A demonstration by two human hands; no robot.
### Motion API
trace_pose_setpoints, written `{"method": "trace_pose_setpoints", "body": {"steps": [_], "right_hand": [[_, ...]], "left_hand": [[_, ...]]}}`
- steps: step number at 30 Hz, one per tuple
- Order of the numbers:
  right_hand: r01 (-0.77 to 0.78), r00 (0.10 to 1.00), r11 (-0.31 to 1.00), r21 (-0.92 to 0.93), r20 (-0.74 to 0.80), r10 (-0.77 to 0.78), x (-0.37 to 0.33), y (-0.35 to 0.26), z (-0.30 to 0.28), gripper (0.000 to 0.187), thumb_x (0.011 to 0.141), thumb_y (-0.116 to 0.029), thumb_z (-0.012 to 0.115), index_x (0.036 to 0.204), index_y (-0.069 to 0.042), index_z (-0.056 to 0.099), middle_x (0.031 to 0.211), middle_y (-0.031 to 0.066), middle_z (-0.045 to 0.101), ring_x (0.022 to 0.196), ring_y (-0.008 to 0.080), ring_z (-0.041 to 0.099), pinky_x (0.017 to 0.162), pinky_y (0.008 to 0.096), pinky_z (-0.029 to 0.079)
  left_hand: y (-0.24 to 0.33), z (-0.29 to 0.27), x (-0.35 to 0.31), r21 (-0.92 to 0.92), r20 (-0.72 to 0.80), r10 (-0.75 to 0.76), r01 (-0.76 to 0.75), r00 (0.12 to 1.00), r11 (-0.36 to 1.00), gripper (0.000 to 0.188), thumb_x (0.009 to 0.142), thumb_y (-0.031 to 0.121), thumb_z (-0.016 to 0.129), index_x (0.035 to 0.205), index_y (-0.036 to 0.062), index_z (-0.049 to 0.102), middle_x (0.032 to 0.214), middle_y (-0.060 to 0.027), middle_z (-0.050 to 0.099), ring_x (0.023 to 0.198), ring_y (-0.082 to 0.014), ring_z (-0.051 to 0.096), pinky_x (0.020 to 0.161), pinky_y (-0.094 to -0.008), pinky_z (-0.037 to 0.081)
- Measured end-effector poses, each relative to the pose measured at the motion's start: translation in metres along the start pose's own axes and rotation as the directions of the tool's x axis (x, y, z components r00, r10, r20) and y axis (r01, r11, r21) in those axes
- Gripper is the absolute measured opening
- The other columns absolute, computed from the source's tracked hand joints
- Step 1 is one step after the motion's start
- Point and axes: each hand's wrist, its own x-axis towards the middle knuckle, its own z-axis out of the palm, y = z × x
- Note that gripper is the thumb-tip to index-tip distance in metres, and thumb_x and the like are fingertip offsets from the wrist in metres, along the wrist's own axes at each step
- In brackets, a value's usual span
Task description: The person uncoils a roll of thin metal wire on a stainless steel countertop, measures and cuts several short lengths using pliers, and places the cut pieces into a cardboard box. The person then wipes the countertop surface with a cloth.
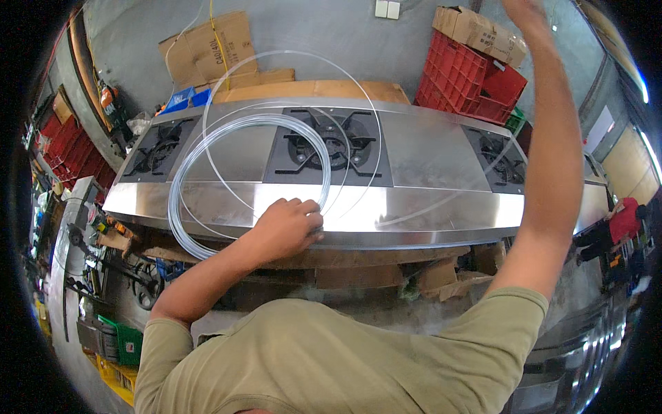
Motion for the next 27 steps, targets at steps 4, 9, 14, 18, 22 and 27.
{"method": "trace_pose_setpoints", "body": {"steps": [4, 9, 14, 18, 22, 27], "right_hand": [[-0.007, 0.994, 0.999, -0.047, 0.11, 0.012, -0.01, 0.086, -0.054, 0.069, 0.094, -0.066, 0.042, 0.116, -0.006, 0.066, 0.104, 0.0157, 0.068, 0.1, 0.0245, 0.063, 0.091, 0.035, 0.044], [-0.112, 0.957, 0.992, 0.056, 0.273, 0.092, -0.053, 0.134, -0.108, 0.064, 0.096, -0.057, 0.047, 0.111, 0.002, 0.065, 0.09, 0.0146, 0.066, 0.087, 0.028, 0.061, 0.086, 0.0373, 0.044], [-0.209, 0.813, 0.967, 0.148, 0.576, 0.087, -0.187, 0.068, -0.109, 0.048, 0.099, -0.042, 0.05, 0.118, -0.001, 0.064, 0.107, 0.0136, 0.068, 0.099, 0.0221, 0.061, 0.092, 0.0356, 0.045], [-0.319, 0.758, 0.876, 0.361, 0.652, 0.008, -0.215, -0.002, -0.13, 0.048, 0.096, -0.046, 0.056, 0.091, 0.0, 0.069, 0.071, 0.0041, 0.058, 0.07, 0.0134, 0.053, 0.066, 0.0305, 0.044], [-0.221, 0.754, 0.93, 0.295, 0.657, -0.029, -0.213, -0.039, -0.158, 0.046, 0.096, -0.045, 0.057, 0.083, -0.001, 0.067, 0.058, 0.005, 0.05, 0.057, 0.0128, 0.044, 0.055, 0.0333, 0.038], [-0.075, 0.763, 0.93, 0.36, 0.622, -0.179, -0.212, -0.08, -0.175, 0.041, 0.096, -0.037, 0.059, 0.08, 0.0, 0.064, 0.057, 0.0101, 0.051, 0.052, 0.017, 0.045, 0.052, 0.0344, 0.039]], "left_hand": [[-0.007, 0.003, -0.006, -0.002, -0.038, 0.036, -0.036, 0.999, 0.999, 0.017, 0.083, 0.026, 0.069, 0.089, 0.0108, 0.065, 0.1, -0.0052, 0.062, 0.092, -0.0271, 0.061, 0.078, -0.0429, 0.047], [-0.01, 0.007, -0.006, -0.022, -0.065, 0.088, -0.089, 0.994, 0.996, 0.016, 0.08, 0.021, 0.07, 0.09, 0.0102, 0.063, 0.1, -0.0062, 0.061, 0.094, -0.0276, 0.061, 0.08, -0.0431, 0.046], [0.018, -0.02, 0.001, 0.002, -0.122, 0.17, -0.171, 0.978, 0.985, 0.035, 0.075, 0.017, 0.073, 0.108, 0.0119, 0.063, 0.108, -0.0093, 0.062, 0.101, -0.0285, 0.061, 0.085, -0.0424, 0.046], [0.058, -0.094, 0.013, -0.071, -0.279, 0.404, -0.438, 0.871, 0.896, 0.041, 0.07, 0.017, 0.076, 0.109, 0.0102, 0.063, 0.109, -0.0107, 0.064, 0.098, -0.0293, 0.062, 0.08, -0.0388, 0.048], [0.068, -0.178, 0.042, 0.243, -0.612, 0.488, -0.439, 0.622, 0.865, 0.05, 0.063, 0.017, 0.079, 0.11, 0.0074, 0.065, 0.108, -0.0104, 0.064, 0.095, -0.0292, 0.063, 0.081, -0.0403, 0.048], [0.1, -0.194, 0.104, 0.136, -0.443, 0.528, -0.528, 0.725, 0.839, 0.052, 0.085, 0.029, 0.07, 0.127, 0.0053, 0.053, 0.111, -0.0187, 0.064, 0.105, -0.0371, 0.061, 0.088, -0.0466, 0.049]]}}
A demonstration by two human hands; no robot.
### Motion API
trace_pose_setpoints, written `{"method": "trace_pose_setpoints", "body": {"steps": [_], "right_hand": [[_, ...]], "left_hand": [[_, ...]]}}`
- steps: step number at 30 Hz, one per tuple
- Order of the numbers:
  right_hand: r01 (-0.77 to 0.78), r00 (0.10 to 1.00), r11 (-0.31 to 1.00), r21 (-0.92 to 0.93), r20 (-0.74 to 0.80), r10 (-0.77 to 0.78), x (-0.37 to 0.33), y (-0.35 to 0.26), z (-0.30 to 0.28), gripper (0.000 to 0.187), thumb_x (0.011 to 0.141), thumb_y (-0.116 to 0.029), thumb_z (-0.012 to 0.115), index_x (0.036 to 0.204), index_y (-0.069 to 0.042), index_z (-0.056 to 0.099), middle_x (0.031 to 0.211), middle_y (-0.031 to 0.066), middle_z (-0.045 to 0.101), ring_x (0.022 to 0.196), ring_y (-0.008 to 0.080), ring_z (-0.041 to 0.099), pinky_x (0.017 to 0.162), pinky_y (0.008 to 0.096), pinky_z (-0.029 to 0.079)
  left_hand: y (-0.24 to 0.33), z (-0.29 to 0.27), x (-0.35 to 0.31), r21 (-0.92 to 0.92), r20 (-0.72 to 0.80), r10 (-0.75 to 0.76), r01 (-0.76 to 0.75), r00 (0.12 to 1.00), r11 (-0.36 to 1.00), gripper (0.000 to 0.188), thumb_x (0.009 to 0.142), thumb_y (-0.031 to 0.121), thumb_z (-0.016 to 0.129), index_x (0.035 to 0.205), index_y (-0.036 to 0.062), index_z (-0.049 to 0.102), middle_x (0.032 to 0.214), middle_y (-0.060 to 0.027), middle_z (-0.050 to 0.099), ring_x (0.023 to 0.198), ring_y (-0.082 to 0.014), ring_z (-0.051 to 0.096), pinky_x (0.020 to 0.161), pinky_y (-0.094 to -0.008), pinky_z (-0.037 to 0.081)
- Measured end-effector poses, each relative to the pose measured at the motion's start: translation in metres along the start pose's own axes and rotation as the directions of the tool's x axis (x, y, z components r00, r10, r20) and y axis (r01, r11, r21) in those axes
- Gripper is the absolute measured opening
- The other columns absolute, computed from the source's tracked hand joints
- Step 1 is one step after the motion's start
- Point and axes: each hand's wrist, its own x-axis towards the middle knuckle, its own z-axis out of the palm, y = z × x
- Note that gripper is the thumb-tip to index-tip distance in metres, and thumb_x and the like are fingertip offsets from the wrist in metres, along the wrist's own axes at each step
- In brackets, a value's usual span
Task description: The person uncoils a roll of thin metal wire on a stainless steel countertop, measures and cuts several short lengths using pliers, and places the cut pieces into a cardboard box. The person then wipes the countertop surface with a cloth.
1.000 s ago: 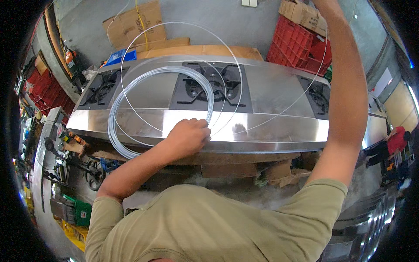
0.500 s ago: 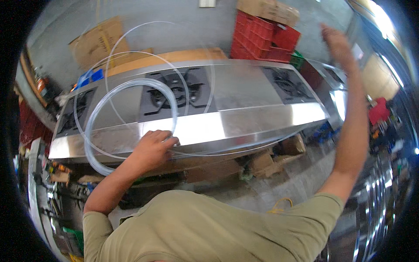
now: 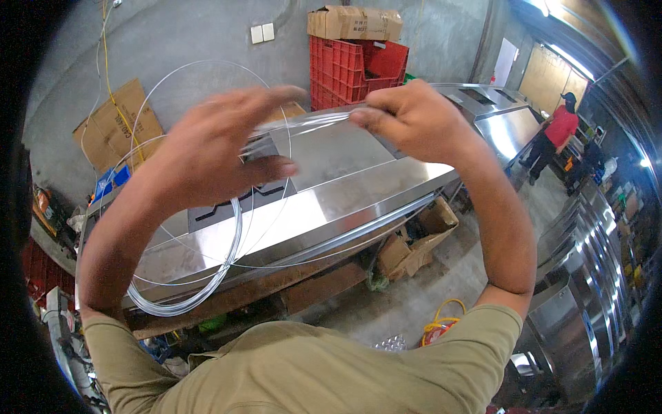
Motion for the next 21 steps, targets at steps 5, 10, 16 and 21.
{"method": "trace_pose_setpoints", "body": {"steps": [5, 10, 16, 21], "right_hand": [[0.116, 0.991, 0.993, -0.014, -0.062, -0.117, 0.009, -0.03, -0.006, 0.032, 0.096, -0.03, 0.06, 0.084, 0.0, 0.065, 0.058, 0.015, 0.052, 0.052, 0.0193, 0.051, 0.053, 0.0347, 0.041], [0.198, 0.945, 0.893, 0.405, -0.322, -0.064, 0.0, -0.029, -0.014, 0.031, 0.096, -0.032, 0.062, 0.102, -0.002, 0.066, 0.076, 0.0037, 0.062, 0.069, 0.0081, 0.055, 0.06, 0.0267, 0.046], [0.052, 0.981, 0.892, 0.449, -0.189, 0.039, 0.015, 0.001, -0.004, 0.039, 0.095, -0.038, 0.062, 0.102, 0.0, 0.065, 0.077, 0.0007, 0.058, 0.076, 0.0103, 0.054, 0.067, 0.0264, 0.046], [0.139, 0.972, 0.788, 0.6, -0.233, 0.005, 0.035, -0.006, 0.002, 0.036, 0.098, -0.034, 0.058, 0.09, 0.0, 0.065, 0.069, -0.0021, 0.053, 0.063, 0.0057, 0.047, 0.056, 0.0221, 0.04]], "left_hand": [[0.007, 0.006, 0.05, -0.271, 0.401, -0.074, 0.196, 0.913, 0.943, 0.039, 0.097, 0.037, 0.055, 0.111, 0.0011, 0.059, 0.087, -0.0204, 0.067, 0.085, -0.0381, 0.065, 0.077, -0.0465, 0.049], [0.006, -0.013, 0.045, -0.418, 0.341, -0.188, 0.328, 0.921, 0.847, 0.049, 0.104, 0.041, 0.041, 0.08, 0.0012, 0.056, 0.07, -0.007, 0.053, 0.064, -0.019, 0.049, 0.061, -0.0373, 0.041], [-0.005, -0.037, 0.011, -0.348, 0.271, -0.352, 0.433, 0.896, 0.832, 0.049, 0.105, 0.043, 0.04, 0.076, 0.0045, 0.05, 0.062, 0.0017, 0.037, 0.06, -0.011, 0.034, 0.055, -0.0311, 0.033], [-0.016, -0.068, -0.02, -0.441, 0.245, -0.533, 0.583, 0.81, 0.683, 0.045, 0.104, 0.039, 0.042, 0.081, 0.0023, 0.055, 0.065, -0.0001, 0.043, 0.061, -0.0116, 0.038, 0.056, -0.0306, 0.035]]}}
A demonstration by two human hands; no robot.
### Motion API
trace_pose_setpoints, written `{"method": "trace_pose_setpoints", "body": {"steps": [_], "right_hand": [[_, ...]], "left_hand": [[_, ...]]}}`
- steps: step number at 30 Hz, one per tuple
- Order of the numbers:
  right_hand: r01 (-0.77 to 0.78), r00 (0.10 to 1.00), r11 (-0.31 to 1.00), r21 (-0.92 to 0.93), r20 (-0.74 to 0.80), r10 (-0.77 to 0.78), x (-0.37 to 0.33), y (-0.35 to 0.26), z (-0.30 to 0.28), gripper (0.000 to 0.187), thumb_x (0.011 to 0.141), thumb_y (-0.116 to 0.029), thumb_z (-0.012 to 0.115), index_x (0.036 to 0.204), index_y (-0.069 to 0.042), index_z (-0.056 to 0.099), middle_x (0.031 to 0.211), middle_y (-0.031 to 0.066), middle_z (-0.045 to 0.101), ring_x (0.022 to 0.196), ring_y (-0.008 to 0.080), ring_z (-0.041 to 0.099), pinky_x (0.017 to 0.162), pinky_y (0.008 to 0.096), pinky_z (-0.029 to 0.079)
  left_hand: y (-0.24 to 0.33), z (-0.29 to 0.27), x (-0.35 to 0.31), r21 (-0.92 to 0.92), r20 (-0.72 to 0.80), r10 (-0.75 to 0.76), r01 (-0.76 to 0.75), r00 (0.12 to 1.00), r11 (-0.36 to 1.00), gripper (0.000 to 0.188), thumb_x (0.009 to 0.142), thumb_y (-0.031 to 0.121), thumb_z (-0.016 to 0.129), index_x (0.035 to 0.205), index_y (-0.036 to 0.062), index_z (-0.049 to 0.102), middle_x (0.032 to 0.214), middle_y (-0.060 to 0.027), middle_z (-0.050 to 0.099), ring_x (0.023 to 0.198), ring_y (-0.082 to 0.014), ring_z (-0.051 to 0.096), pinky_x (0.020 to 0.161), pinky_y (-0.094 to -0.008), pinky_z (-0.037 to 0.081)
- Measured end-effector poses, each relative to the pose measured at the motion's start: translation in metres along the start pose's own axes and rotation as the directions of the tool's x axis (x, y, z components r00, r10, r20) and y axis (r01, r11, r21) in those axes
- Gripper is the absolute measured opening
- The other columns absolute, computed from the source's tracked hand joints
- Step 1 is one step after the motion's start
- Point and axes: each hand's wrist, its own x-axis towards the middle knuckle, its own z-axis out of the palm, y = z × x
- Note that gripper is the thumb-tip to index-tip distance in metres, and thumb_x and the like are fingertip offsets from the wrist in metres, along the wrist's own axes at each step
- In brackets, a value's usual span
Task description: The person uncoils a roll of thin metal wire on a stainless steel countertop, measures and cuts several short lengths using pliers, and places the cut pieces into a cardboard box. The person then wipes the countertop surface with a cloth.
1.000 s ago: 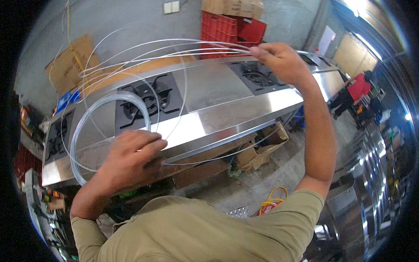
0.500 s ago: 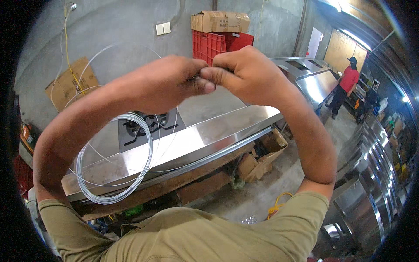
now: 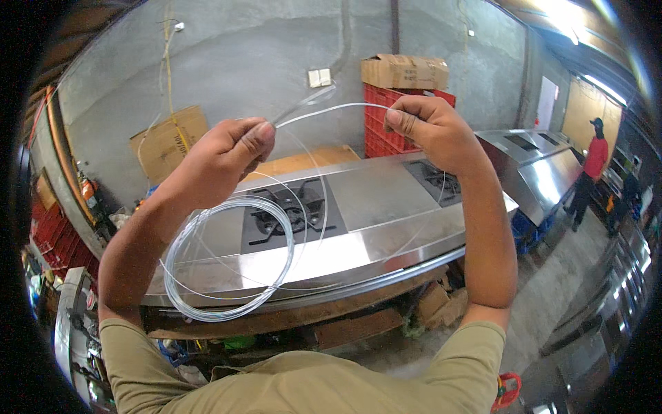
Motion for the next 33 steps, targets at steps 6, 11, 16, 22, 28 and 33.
{"method": "trace_pose_setpoints", "body": {"steps": [6, 11, 16, 22, 28, 33], "right_hand": [[0.133, 0.985, 0.771, 0.623, -0.168, -0.034, 0.02, -0.035, 0.053, 0.032, 0.101, -0.032, 0.054, 0.098, -0.002, 0.065, 0.057, -0.004, 0.046, 0.042, 0.0051, 0.038, 0.039, 0.0195, 0.032], [0.165, 0.973, 0.683, 0.712, -0.231, 0.007, 0.027, -0.073, 0.086, 0.036, 0.101, -0.037, 0.05, 0.114, -0.005, 0.061, 0.055, -0.0033, 0.043, 0.038, 0.0053, 0.036, 0.037, 0.0207, 0.032], [0.125, 0.992, 0.614, 0.78, -0.09, -0.089, 0.03, -0.081, 0.081, 0.045, 0.1, -0.045, 0.049, 0.127, -0.01, 0.057, 0.056, -0.0025, 0.044, 0.04, 0.0075, 0.038, 0.04, 0.0223, 0.034], [0.433, 0.767, 0.852, -0.294, -0.377, -0.519, 0.053, -0.059, 0.072, 0.043, 0.093, -0.033, 0.066, 0.129, -0.01, 0.059, 0.068, -0.0016, 0.052, 0.052, 0.0071, 0.049, 0.047, 0.0206, 0.041], [0.429, 0.429, 0.326, -0.842, -0.128, -0.894, 0.063, -0.059, 0.055, 0.03, 0.08, -0.031, 0.075, 0.101, -0.01, 0.073, 0.076, 0.0025, 0.064, 0.06, 0.0128, 0.063, 0.05, 0.0266, 0.049], [0.476, 0.452, 0.115, -0.872, 0.13, -0.883, 0.064, -0.076, 0.049, 0.025, 0.08, -0.033, 0.074, 0.077, -0.01, 0.065, 0.065, 0.0002, 0.061, 0.053, 0.0141, 0.061, 0.047, 0.0283, 0.048]], "left_hand": [[-0.006, 0.016, -0.019, -0.265, -0.171, 0.067, -0.112, 0.983, 0.958, 0.042, 0.105, 0.039, 0.041, 0.076, 0.0091, 0.047, 0.063, 0.0061, 0.036, 0.053, -0.0047, 0.031, 0.046, -0.023, 0.028], [-0.004, 0.033, -0.017, -0.492, -0.296, 0.049, -0.196, 0.954, 0.848, 0.04, 0.105, 0.039, 0.041, 0.075, 0.0119, 0.045, 0.059, 0.0067, 0.034, 0.047, -0.0026, 0.03, 0.04, -0.021, 0.027], [0.006, 0.04, -0.018, -0.548, -0.327, 0.082, -0.259, 0.941, 0.795, 0.04, 0.104, 0.04, 0.043, 0.076, 0.0119, 0.045, 0.059, 0.007, 0.034, 0.046, -0.002, 0.03, 0.039, -0.02, 0.025], [0.003, 0.031, -0.031, -0.496, -0.277, 0.044, -0.181, 0.96, 0.849, 0.04, 0.105, 0.039, 0.042, 0.076, 0.0112, 0.045, 0.06, 0.0066, 0.035, 0.046, -0.0016, 0.031, 0.038, -0.0195, 0.027], [-0.002, 0.03, -0.035, -0.478, -0.212, 0.046, -0.144, 0.976, 0.866, 0.042, 0.105, 0.04, 0.04, 0.075, 0.0109, 0.045, 0.057, 0.0065, 0.034, 0.044, -0.0019, 0.032, 0.038, -0.0195, 0.029], [-0.003, 0.016, -0.041, -0.513, -0.094, -0.012, -0.038, 0.995, 0.858, 0.044, 0.105, 0.041, 0.04, 0.075, 0.0097, 0.046, 0.06, 0.0077, 0.034, 0.051, -0.004, 0.029, 0.045, -0.0229, 0.027]]}}
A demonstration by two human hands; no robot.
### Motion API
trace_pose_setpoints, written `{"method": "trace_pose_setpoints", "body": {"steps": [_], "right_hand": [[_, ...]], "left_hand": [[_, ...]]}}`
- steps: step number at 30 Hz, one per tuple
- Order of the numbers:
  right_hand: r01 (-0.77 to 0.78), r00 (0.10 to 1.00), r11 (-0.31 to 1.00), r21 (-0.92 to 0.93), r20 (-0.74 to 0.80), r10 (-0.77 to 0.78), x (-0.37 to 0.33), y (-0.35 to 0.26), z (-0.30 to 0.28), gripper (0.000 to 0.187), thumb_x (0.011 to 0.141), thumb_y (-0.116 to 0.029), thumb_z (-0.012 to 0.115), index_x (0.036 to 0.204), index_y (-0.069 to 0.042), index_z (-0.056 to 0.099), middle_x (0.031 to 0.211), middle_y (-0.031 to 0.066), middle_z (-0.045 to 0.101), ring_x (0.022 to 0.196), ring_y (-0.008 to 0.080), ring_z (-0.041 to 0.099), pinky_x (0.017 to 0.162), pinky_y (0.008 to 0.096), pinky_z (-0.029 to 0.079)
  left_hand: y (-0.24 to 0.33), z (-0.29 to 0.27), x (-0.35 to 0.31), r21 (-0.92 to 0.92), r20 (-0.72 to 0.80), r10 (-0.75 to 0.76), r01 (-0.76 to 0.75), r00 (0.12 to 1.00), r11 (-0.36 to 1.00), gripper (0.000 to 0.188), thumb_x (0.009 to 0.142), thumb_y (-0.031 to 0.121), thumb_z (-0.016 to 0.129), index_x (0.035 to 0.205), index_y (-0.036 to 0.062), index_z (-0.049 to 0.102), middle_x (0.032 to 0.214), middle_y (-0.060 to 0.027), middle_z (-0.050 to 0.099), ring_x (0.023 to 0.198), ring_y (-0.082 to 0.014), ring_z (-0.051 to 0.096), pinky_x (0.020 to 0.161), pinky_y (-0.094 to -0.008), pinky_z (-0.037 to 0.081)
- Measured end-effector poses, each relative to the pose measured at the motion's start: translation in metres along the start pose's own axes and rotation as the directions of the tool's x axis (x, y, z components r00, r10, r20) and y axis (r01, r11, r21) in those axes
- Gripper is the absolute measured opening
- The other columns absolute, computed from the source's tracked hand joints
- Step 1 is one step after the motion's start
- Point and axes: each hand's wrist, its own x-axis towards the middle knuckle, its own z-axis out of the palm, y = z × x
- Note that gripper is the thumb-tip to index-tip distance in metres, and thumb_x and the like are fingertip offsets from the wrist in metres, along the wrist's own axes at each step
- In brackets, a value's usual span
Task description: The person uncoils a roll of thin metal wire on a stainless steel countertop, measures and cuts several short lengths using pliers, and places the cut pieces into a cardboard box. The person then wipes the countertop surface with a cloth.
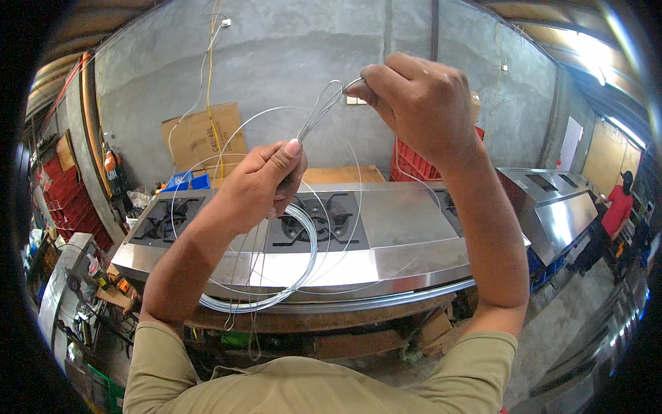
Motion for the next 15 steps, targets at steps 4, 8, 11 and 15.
{"method": "trace_pose_setpoints", "body": {"steps": [4, 8, 11, 15], "right_hand": [[0.025, 0.993, 0.999, 0.037, 0.113, -0.029, 0.011, 0.003, -0.004, 0.02, 0.084, -0.025, 0.073, 0.081, -0.007, 0.066, 0.068, 0.0042, 0.063, 0.056, 0.0173, 0.062, 0.049, 0.0307, 0.048], [-0.045, 0.996, 0.997, 0.066, 0.085, 0.039, 0.014, -0.002, 0.006, 0.019, 0.085, -0.025, 0.072, 0.083, -0.006, 0.067, 0.067, 0.0055, 0.063, 0.055, 0.0185, 0.062, 0.049, 0.0319, 0.048], [-0.056, 0.998, 0.995, 0.078, 0.044, 0.053, 0.013, -0.007, 0.011, 0.019, 0.086, -0.023, 0.071, 0.084, -0.005, 0.067, 0.067, 0.0068, 0.063, 0.055, 0.0199, 0.062, 0.05, 0.0327, 0.048], [-0.057, 0.996, 0.989, 0.135, 0.072, 0.048, 0.011, -0.01, 0.013, 0.017, 0.087, -0.019, 0.071, 0.084, -0.003, 0.067, 0.068, 0.0077, 0.064, 0.055, 0.0215, 0.062, 0.049, 0.0325, 0.047]], "left_hand": [[0.003, -0.001, -0.005, -0.046, 0.004, 0.011, -0.011, 1.0, 0.999, 0.044, 0.105, 0.041, 0.039, 0.075, 0.0106, 0.045, 0.06, 0.0076, 0.033, 0.051, -0.0041, 0.029, 0.045, -0.0232, 0.027], [0.0, 0.001, -0.006, -0.097, -0.063, 0.041, -0.047, 0.997, 0.994, 0.043, 0.105, 0.041, 0.039, 0.075, 0.0107, 0.045, 0.06, 0.0075, 0.033, 0.052, -0.004, 0.029, 0.045, -0.0231, 0.027], [-0.005, -0.001, -0.006, -0.038, -0.084, 0.095, -0.098, 0.992, 0.994, 0.044, 0.105, 0.042, 0.038, 0.074, 0.0117, 0.044, 0.056, 0.0073, 0.032, 0.041, -0.0017, 0.029, 0.035, -0.0188, 0.026], [-0.012, 0.0, -0.008, -0.087, -0.09, 0.06, -0.068, 0.994, 0.994, 0.043, 0.105, 0.043, 0.039, 0.075, 0.0118, 0.044, 0.056, 0.007, 0.033, 0.042, -0.0023, 0.03, 0.035, -0.0192, 0.026]]}}
